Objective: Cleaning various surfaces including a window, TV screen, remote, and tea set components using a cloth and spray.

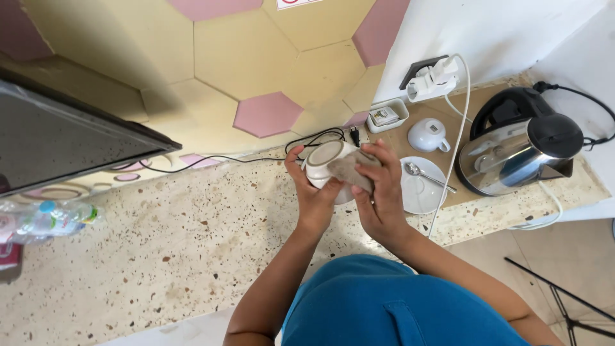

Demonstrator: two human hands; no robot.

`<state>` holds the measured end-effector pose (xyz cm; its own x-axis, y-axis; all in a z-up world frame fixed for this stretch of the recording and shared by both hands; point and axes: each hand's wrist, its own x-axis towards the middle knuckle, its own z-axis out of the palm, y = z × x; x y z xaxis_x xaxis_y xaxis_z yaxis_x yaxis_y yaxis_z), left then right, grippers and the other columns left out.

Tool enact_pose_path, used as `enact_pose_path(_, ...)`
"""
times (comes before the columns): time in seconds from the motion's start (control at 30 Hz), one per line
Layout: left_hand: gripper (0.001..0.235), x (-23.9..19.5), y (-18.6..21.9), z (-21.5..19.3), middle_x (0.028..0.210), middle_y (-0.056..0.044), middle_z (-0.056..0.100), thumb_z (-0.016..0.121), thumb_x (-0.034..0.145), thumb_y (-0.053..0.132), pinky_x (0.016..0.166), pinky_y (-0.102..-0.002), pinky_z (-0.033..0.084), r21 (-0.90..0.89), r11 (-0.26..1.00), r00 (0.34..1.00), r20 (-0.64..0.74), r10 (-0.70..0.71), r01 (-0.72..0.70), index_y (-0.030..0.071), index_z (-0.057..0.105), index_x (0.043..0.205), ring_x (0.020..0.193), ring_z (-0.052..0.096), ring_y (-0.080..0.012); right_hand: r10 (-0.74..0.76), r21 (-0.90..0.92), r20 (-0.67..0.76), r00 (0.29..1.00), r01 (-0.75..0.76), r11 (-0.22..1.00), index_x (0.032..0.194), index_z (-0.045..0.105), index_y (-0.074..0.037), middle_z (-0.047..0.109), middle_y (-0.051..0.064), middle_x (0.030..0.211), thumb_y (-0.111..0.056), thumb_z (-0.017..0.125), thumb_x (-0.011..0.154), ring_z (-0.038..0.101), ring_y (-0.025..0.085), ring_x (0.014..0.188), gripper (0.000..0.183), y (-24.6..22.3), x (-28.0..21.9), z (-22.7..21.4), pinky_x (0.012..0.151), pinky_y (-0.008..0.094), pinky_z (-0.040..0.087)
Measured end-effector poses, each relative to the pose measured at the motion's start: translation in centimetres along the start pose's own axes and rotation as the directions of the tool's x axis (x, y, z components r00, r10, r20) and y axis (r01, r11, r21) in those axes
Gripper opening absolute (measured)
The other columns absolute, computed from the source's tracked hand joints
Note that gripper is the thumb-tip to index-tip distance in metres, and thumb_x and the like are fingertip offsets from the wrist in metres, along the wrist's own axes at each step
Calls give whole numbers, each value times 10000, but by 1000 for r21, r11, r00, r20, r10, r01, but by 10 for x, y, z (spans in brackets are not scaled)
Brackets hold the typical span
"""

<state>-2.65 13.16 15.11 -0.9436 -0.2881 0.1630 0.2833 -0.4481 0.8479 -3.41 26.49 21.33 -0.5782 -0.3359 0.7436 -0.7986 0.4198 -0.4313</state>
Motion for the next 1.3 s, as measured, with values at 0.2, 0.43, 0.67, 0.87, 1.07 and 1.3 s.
enact_pose_path(0.2,877,-7,-17,-12,1380,-155,526,843,883,227,1088,-380,476,-77,996,999,-9,39,-39,108,227,1496,1269,553,-227,122,14,6,993,-122,992,1195,534,-82,435,221,1407,-165,622,1030,442,374,1373,204,41,-23,18,1147,476,419)
enact_pose_path(0.43,782,-5,-33,-43,1364,-154,497,784,864,310,1023,-425,527,-263,948,982,-12,-188,178,149,263,1424,1241,556,-269,731,755,310,608,-625,200,1388,392,-132,588,165,1335,-327,349,1079,604,315,1243,367,82,-16,25,1060,433,503)
enact_pose_path(0.67,737,5,-29,-41,1381,-177,483,761,910,335,1040,-441,533,-281,951,988,115,-102,131,164,292,1452,1264,549,-304,535,784,583,611,-597,-171,1536,397,19,553,163,1494,-426,300,1133,562,269,1355,609,82,-42,47,1178,423,410)
enact_pose_path(0.87,740,-2,9,-17,1367,-174,528,751,892,411,999,-466,546,-446,867,964,232,-126,221,154,287,1409,1256,581,-326,561,782,588,582,-586,-212,1506,419,-28,564,131,1472,-525,274,1066,535,275,1369,679,79,-61,39,1167,440,404)
enact_pose_path(1.07,773,-5,-1,-4,1350,-168,521,778,884,446,999,-464,506,-315,924,946,299,-121,218,184,292,1425,1240,570,-313,388,742,668,635,-602,-293,1537,420,3,556,188,1482,-577,254,1088,525,314,1360,753,83,-18,23,1169,431,386)
enact_pose_path(1.3,759,14,-13,-14,1323,-150,520,757,871,510,1058,-472,510,-437,890,992,77,-104,127,141,335,1384,1237,580,-297,568,816,486,664,-577,-23,1562,315,-136,442,25,1597,-500,311,1033,410,181,1490,642,50,-48,37,1246,370,308)
